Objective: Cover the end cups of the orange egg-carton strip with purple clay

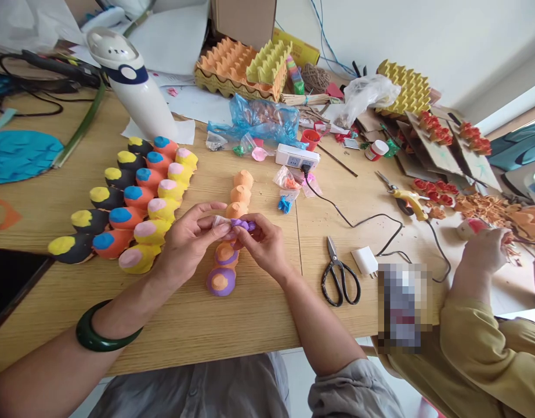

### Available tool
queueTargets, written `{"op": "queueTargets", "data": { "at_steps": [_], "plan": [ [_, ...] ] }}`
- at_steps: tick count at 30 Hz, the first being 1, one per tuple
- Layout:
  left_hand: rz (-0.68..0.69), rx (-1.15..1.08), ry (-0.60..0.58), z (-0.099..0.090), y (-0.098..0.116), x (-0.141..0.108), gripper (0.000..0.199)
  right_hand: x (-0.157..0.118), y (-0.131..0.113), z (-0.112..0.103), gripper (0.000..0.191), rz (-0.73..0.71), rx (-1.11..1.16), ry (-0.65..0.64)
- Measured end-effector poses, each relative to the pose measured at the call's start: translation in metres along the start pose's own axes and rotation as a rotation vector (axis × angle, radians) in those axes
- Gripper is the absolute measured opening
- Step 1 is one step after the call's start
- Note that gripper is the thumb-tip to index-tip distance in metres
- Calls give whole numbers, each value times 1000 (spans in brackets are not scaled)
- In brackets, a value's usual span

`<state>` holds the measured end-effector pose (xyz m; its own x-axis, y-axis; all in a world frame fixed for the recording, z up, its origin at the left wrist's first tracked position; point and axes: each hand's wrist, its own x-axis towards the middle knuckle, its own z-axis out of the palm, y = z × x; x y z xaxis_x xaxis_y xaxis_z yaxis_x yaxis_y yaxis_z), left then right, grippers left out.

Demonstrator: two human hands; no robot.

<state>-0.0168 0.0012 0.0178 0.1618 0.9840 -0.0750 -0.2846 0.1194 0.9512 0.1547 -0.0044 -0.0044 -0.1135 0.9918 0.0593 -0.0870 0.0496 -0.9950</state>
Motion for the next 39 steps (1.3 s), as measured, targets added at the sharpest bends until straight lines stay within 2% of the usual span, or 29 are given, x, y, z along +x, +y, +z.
{"op": "queueTargets", "data": {
  "at_steps": [7,9,12,15,19,23,26,30,34,39],
  "plan": [
    [-84,-124,2,2,1,2,43,1,-10,1,52,83,162,-28],
    [-117,-144,-23,0,3,2,55,2,-10,-1,53,112,219,-45],
    [-159,-169,-62,-2,4,3,86,2,-8,-3,49,121,255,-52],
    [-160,-140,-80,-4,4,4,104,0,-9,-5,48,59,138,-29],
    [-64,3,-79,-3,8,1,114,-3,-8,-8,47,-59,-35,62],
    [6,126,-76,1,14,-5,118,-3,-4,-9,51,-78,-23,50],
    [34,147,-105,3,13,-7,112,-3,-4,-9,51,-150,-157,57],
    [24,139,-122,0,9,-4,109,-1,-5,-12,31,-209,-315,22],
    [-70,83,-167,-4,6,0,121,4,-3,-14,31,-154,-260,22],
    [-29,107,-136,-4,4,0,114,7,0,-12,43,-55,-126,77]
  ]
}}
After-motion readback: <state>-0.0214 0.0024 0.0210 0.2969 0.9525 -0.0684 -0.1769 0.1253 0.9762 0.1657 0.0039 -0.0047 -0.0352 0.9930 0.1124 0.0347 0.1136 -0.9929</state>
